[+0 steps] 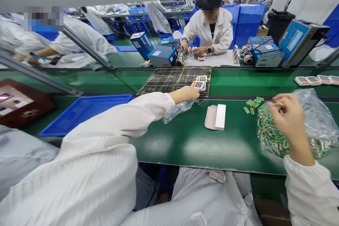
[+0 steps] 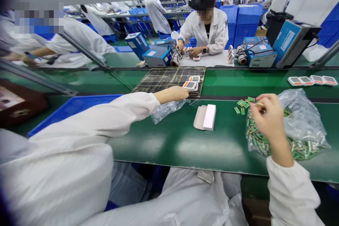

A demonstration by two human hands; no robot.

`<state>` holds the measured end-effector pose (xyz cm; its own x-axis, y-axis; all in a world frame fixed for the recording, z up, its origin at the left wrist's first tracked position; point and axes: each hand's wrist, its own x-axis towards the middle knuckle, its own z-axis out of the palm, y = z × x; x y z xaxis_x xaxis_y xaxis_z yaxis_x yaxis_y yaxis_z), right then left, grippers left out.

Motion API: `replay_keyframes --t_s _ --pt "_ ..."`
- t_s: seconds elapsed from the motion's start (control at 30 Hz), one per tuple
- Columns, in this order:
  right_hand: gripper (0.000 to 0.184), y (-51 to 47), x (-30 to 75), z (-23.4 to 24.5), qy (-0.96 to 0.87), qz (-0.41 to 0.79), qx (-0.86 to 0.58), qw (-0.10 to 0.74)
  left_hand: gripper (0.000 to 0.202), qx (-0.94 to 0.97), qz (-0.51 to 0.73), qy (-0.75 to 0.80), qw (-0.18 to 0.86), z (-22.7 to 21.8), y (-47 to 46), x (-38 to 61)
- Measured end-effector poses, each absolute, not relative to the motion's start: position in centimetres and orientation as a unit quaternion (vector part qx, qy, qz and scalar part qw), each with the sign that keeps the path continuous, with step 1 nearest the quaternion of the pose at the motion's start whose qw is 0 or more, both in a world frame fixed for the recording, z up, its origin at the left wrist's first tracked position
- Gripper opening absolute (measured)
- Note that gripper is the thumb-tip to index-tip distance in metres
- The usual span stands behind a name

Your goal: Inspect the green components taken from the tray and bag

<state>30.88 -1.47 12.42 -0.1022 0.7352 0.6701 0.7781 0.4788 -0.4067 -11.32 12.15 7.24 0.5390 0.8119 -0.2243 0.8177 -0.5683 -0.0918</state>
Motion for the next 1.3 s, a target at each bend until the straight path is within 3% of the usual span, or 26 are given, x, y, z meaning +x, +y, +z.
replay_keyframes --t_s 0.2,0.37,0.53,0.63,0.8,0.9,1.0,1.1,1.2,1.3 --pt "0.031 3.3 29.5 4.4 -0.740 -0.006 -0.588 0.325 0.013 0.855 -0.230 0.465 0.028 5.7 11.1 -12.2" --pt "0.015 4.4 28.9 -0.4 -0.715 0.012 -0.680 0.164 0.006 0.870 -0.224 0.440 0.001 6.7 10.4 -12.6" --pt "0.012 4.0 27.5 -1.9 -0.703 -0.014 -0.705 0.090 0.033 0.896 -0.055 0.437 -0.061 8.8 8.2 -9.7" --pt "0.016 4.1 27.2 -2.0 -0.718 -0.030 -0.691 0.077 0.035 0.901 0.033 0.433 -0.011 8.8 5.8 -6.3" --pt "0.014 3.9 27.3 -0.7 -0.724 0.055 -0.671 0.147 0.030 0.880 0.132 0.441 0.114 6.8 3.2 -1.7" --pt "0.024 2.1 26.7 1.6 -0.712 0.278 -0.587 0.267 0.033 0.845 0.205 0.439 0.225 6.2 2.8 0.2" --pt "0.040 -0.7 25.6 4.6 -0.674 0.467 -0.476 0.319 0.040 0.837 0.219 0.382 0.325 6.6 2.3 1.7" --pt "0.050 -3.3 24.7 7.0 -0.647 0.480 -0.465 0.367 0.052 0.815 0.210 0.319 0.435 6.9 1.4 2.9" --pt "0.049 -5.1 24.1 7.9 -0.585 0.482 -0.480 0.442 0.060 0.694 0.321 0.340 0.547 6.9 0.3 3.9" --pt "0.048 -6.5 23.2 7.8 -0.520 0.566 -0.454 0.451 0.064 0.585 0.435 0.377 0.571 6.8 -0.6 5.0"
